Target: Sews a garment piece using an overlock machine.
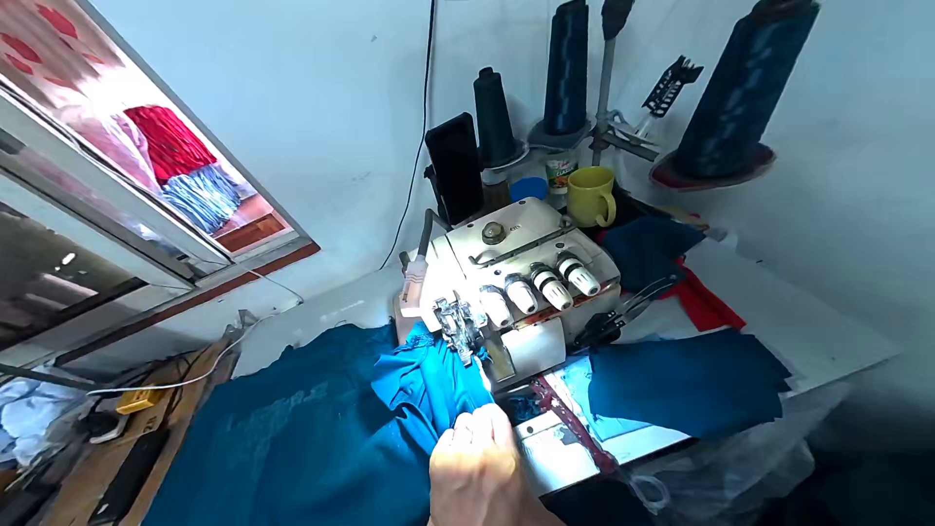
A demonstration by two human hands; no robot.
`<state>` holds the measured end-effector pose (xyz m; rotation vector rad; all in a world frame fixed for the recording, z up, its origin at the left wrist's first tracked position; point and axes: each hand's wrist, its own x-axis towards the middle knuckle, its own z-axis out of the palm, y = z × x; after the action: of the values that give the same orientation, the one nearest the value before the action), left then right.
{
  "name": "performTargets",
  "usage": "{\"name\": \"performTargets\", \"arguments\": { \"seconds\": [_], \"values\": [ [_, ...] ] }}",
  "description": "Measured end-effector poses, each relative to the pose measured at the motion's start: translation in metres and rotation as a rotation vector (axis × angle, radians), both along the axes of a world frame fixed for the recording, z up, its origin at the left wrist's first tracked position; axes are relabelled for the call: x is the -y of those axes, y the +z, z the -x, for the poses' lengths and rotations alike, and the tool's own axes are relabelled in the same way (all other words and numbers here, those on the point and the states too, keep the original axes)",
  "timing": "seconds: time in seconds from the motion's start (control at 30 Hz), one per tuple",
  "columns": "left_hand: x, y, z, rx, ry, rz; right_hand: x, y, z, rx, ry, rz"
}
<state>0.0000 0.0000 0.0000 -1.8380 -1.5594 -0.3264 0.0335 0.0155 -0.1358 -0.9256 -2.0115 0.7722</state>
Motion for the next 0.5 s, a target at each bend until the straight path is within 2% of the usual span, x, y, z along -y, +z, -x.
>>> {"name": "performTargets", "arguments": {
  "seconds": [0.13, 0.23, 0.3, 0.37, 0.5],
  "values": [
    [-0.002, 0.003, -0.001, -0.001, 0.002, -0.01, -0.001, -0.001, -0.002, 0.018, 0.0, 0.036],
    [0.001, 0.001, -0.003, 0.027, -0.008, 0.017, -0.002, 0.001, 0.002, 0.038, -0.098, -0.069],
    [-0.001, 0.0, -0.003, 0.037, -0.02, 0.009, -0.001, 0.005, -0.002, -0.021, -0.055, -0.002],
    [-0.002, 0.0, -0.002, 0.045, -0.023, 0.004, 0.001, 0.022, -0.016, -0.051, 0.06, 0.151],
    [-0.008, 0.002, -0.002, 0.044, -0.008, -0.004, 0.002, 0.031, -0.023, -0.121, 0.111, 0.207]
  ]
}}
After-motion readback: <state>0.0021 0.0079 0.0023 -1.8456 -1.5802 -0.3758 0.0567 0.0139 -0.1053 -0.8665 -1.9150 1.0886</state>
